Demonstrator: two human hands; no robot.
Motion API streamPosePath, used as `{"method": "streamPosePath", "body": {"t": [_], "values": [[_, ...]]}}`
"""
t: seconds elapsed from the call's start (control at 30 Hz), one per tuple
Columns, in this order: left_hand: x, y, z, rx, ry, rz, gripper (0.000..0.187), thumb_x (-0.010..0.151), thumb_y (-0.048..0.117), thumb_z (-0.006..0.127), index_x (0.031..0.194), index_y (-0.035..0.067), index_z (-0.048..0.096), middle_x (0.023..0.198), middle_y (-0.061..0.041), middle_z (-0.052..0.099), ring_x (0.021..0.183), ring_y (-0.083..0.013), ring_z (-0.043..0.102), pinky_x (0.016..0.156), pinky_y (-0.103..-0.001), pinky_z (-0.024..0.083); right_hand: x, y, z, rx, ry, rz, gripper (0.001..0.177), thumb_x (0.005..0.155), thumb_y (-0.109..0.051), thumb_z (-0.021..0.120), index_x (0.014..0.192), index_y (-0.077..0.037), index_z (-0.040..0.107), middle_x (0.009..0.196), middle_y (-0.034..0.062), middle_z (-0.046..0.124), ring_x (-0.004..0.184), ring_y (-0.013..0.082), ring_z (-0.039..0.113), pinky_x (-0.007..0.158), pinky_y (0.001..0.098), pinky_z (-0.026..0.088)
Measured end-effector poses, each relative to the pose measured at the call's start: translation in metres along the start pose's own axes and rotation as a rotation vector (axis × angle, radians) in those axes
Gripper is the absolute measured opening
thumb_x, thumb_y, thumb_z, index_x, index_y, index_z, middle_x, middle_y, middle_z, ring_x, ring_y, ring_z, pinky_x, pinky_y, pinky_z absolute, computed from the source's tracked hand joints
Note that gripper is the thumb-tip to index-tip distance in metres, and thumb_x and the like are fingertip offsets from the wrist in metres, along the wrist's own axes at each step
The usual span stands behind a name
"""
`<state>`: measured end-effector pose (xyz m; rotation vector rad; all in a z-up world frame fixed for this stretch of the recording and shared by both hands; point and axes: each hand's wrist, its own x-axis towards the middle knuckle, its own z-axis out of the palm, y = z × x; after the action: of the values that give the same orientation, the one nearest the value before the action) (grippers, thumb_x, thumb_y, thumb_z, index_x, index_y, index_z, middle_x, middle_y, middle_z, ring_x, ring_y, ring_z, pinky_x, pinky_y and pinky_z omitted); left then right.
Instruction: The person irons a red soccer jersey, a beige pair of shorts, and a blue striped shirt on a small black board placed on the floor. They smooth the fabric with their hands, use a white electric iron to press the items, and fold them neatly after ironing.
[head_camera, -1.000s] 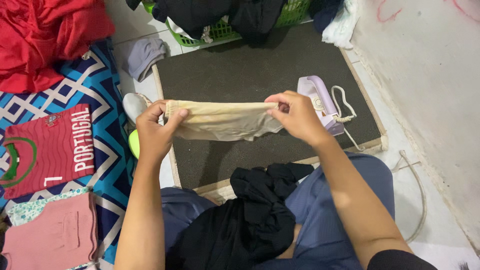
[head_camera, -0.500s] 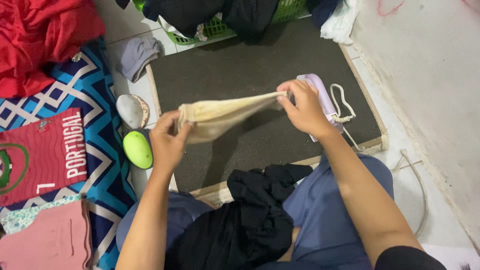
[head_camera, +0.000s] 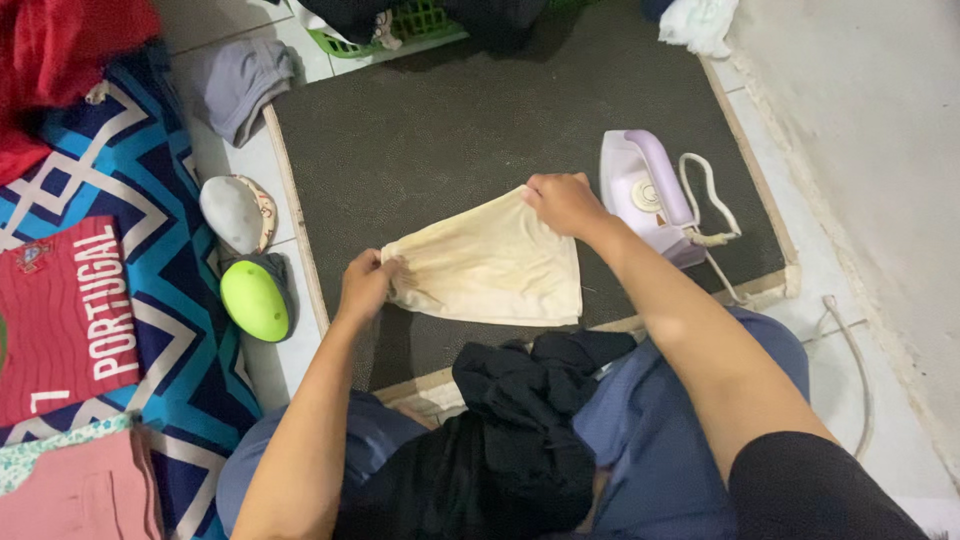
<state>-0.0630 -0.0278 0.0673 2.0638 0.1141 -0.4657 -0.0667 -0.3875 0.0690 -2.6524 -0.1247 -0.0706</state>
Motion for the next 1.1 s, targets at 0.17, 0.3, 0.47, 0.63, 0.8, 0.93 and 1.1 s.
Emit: {"method": "streamPosePath", "body": {"t": [0.17,0.3,0.47,0.63,0.8,0.93,1.1], "values": [[0.023,-0.022,0.008,0.044,0.103,-0.025,0.027,0.102,0.027,0.057,0.113,0.003,0.060,0.100,-0.015,0.071,0.086,-0.0209,0.070,0.077,-0.038,0.054,0.030,0.007,0.027,-0.052,-0.026,-0.036,0.034,0.107,-0.034,0.056,0.096,-0.004,0.067,0.081,0.0185,0.070,0.081,0.0403,0.069,0.087,0.0538,0.048],[0.036,-0.028,0.005,0.021,0.198,0.003,0.027,0.102,0.027,0.058,0.110,0.002,0.059,0.099,-0.014,0.070,0.087,-0.0214,0.069,0.078,-0.039,0.054,0.058,0.000,0.024,-0.100,0.029,-0.034,0.035,0.103,-0.039,0.064,0.093,-0.006,0.067,0.080,0.0147,0.071,0.075,0.0349,0.068,0.082,0.0485,0.049],[0.039,-0.036,-0.004,0.040,0.268,0.059,0.036,0.091,0.033,0.071,0.107,0.002,0.061,0.097,-0.014,0.071,0.087,-0.0257,0.069,0.077,-0.039,0.056,0.052,-0.018,0.017,-0.253,0.382,-0.201,0.031,0.080,-0.033,0.074,0.097,-0.007,0.070,0.095,0.0133,0.071,0.090,0.0288,0.068,0.078,0.0443,0.046],[0.017,-0.009,-0.021,0.557,0.253,0.093,0.059,0.071,0.050,0.088,0.099,0.001,0.071,0.101,-0.025,0.067,0.087,-0.0410,0.069,0.077,-0.047,0.055,-0.042,-0.040,0.000,-0.093,-0.115,-0.305,0.029,0.085,-0.033,0.081,0.100,-0.011,0.070,0.097,0.0058,0.067,0.094,0.0234,0.065,0.086,0.0437,0.044],[0.008,-0.001,-0.015,0.600,0.071,-0.104,0.042,0.075,0.042,0.075,0.101,0.009,0.075,0.100,-0.020,0.075,0.096,-0.0404,0.072,0.085,-0.049,0.056,-0.094,-0.060,-0.012,-0.222,-0.057,-0.454,0.027,0.074,-0.022,0.078,0.096,-0.011,0.066,0.090,0.0048,0.063,0.090,0.0233,0.064,0.077,0.0404,0.044],[0.013,-0.023,-0.012,0.523,0.149,-0.088,0.036,0.082,0.044,0.074,0.092,0.010,0.077,0.096,-0.020,0.075,0.095,-0.0403,0.073,0.085,-0.049,0.056,-0.096,-0.056,-0.005,-0.408,-0.054,-0.564,0.017,0.077,-0.016,0.074,0.088,-0.011,0.062,0.084,0.0028,0.060,0.085,0.0211,0.062,0.074,0.0380,0.044],[0.021,-0.040,-0.013,0.240,0.170,-0.107,0.032,0.086,0.036,0.077,0.081,0.005,0.072,0.077,-0.016,0.076,0.070,-0.0272,0.075,0.069,-0.039,0.058,-0.098,-0.049,-0.004,-0.476,-0.012,-0.574,0.013,0.075,-0.009,0.071,0.084,-0.011,0.062,0.084,0.0020,0.060,0.086,0.0197,0.062,0.075,0.0356,0.045]]}}
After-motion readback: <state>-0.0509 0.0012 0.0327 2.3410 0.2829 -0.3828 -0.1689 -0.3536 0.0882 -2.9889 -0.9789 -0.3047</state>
